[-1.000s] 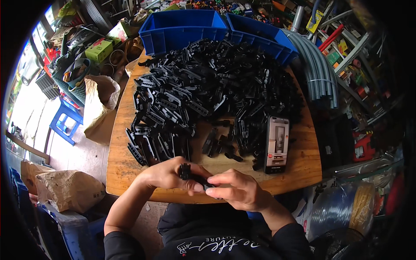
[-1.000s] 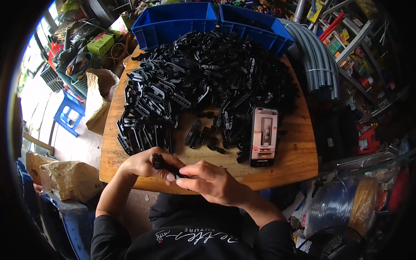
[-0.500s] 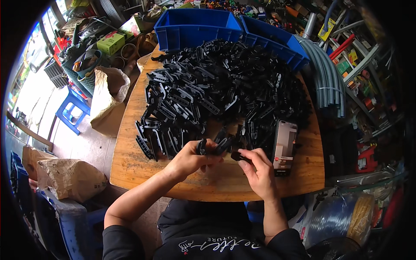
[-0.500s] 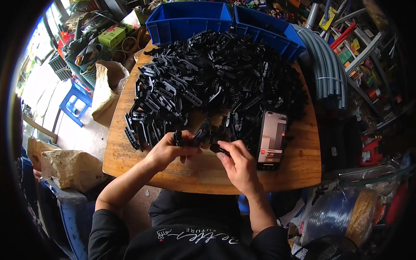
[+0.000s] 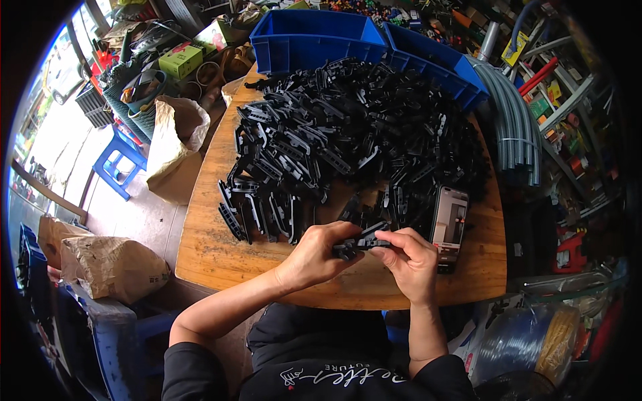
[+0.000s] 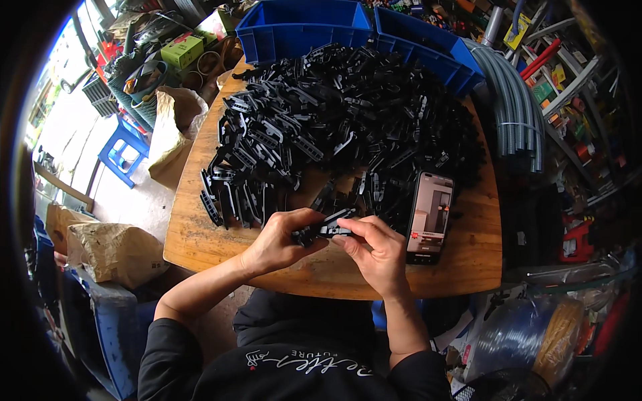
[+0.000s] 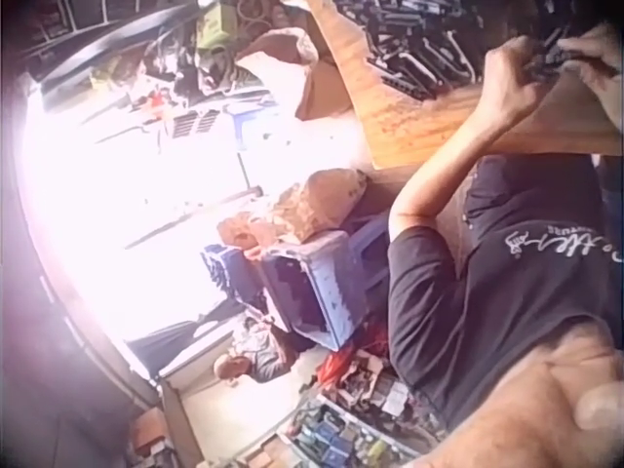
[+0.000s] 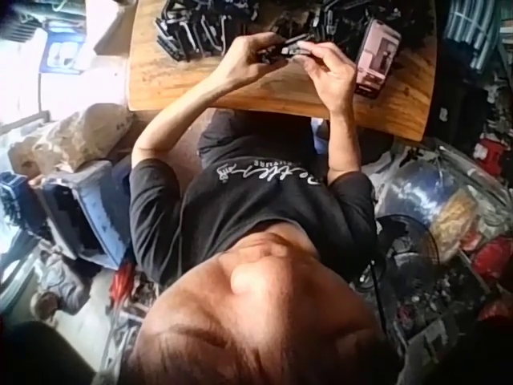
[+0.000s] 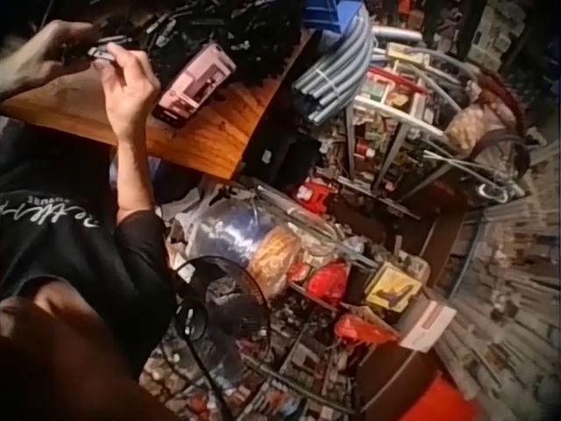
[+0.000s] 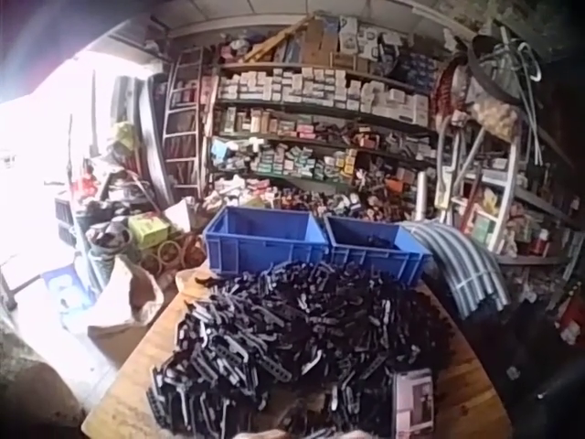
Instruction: Assembling small black plastic components at a workbench.
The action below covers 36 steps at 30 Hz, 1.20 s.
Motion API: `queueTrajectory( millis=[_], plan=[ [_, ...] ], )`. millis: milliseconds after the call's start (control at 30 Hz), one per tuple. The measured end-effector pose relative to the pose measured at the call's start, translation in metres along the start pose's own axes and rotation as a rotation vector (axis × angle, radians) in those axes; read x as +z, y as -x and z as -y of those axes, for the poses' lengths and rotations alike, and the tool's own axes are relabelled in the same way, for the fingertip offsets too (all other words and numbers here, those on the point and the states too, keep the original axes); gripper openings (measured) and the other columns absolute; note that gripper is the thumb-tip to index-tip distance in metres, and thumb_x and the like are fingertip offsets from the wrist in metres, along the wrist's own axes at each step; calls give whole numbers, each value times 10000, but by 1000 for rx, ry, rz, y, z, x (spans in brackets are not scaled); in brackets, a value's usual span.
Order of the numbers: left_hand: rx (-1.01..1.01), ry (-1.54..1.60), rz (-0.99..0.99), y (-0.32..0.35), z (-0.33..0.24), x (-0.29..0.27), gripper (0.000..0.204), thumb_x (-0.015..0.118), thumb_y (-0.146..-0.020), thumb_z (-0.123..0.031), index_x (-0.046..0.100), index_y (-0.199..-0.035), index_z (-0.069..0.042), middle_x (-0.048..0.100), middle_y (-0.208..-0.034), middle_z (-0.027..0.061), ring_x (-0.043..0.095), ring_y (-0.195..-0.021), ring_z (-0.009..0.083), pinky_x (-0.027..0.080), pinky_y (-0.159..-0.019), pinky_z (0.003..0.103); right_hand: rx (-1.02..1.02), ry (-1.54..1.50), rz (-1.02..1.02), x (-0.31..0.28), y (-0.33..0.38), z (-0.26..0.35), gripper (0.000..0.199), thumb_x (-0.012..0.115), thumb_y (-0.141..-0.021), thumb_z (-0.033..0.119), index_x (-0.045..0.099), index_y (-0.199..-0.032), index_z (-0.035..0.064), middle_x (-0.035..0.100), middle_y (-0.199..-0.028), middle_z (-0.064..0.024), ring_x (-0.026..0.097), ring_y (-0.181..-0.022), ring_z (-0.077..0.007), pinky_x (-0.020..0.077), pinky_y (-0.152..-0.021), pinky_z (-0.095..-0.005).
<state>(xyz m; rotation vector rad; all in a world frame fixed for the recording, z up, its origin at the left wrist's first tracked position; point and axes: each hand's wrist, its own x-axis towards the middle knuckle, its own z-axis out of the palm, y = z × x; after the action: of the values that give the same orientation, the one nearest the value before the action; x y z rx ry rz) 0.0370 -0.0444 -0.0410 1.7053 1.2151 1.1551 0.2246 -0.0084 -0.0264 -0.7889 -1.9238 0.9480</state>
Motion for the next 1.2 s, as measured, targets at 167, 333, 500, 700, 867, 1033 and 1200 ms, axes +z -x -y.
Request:
queueTrajectory(
  millis=[167,333,500,700,867,1033,1200],
  plan=[
    [13,-34,-35,2,-6,5,302,737,-738,-107,602,-975,23,611,-792,135,607,-686,192,475,-604,295,-33,-33,-31,4,5,-9,261,717,-757,44,655,-1007,6,589,-869,-36,559,-731,-81,452,-622,-187],
    [80,-39,-91,7,-5,8,298,745,-741,-123,602,-952,31,611,-766,139,612,-656,216,466,-571,301,67,-249,-11,7,1,-9,578,726,-786,229,452,-1236,-8,602,-924,-50,554,-738,-76,476,-710,-206],
    [86,-1,-123,16,-5,15,297,754,-734,-134,603,-926,35,607,-737,149,614,-625,236,458,-545,310,207,-323,47,3,7,-4,408,726,-791,206,519,-1070,-8,599,-840,-21,558,-770,-68,474,-712,-205],
    [179,-52,-166,31,-7,12,283,761,-709,-117,611,-898,31,598,-703,144,596,-585,254,450,-530,315,249,-361,97,5,7,3,350,764,-751,215,564,-935,-6,597,-806,-23,548,-691,-66,446,-622,-197],
    [0,99,-11,36,-4,-2,327,753,-722,-146,614,-951,43,652,-782,134,635,-651,190,488,-608,283,59,-227,265,6,-7,0,347,776,-733,261,580,-859,3,592,-786,-19,523,-662,-60,414,-581,-196],
    [-448,688,-171,47,-2,-37,373,675,-782,-161,578,-1081,41,664,-821,145,659,-726,243,532,-649,313,-436,323,372,9,-75,-16,158,666,-786,139,630,-897,32,603,-839,-74,545,-752,-177,444,-692,-270],
    [-346,958,-219,42,2,-34,533,670,-719,-74,486,-1214,1,621,-900,113,627,-876,256,522,-722,335,-428,737,687,20,-89,-38,235,634,-753,52,599,-986,43,591,-903,-87,534,-832,-244,449,-773,-324]
  ],
)
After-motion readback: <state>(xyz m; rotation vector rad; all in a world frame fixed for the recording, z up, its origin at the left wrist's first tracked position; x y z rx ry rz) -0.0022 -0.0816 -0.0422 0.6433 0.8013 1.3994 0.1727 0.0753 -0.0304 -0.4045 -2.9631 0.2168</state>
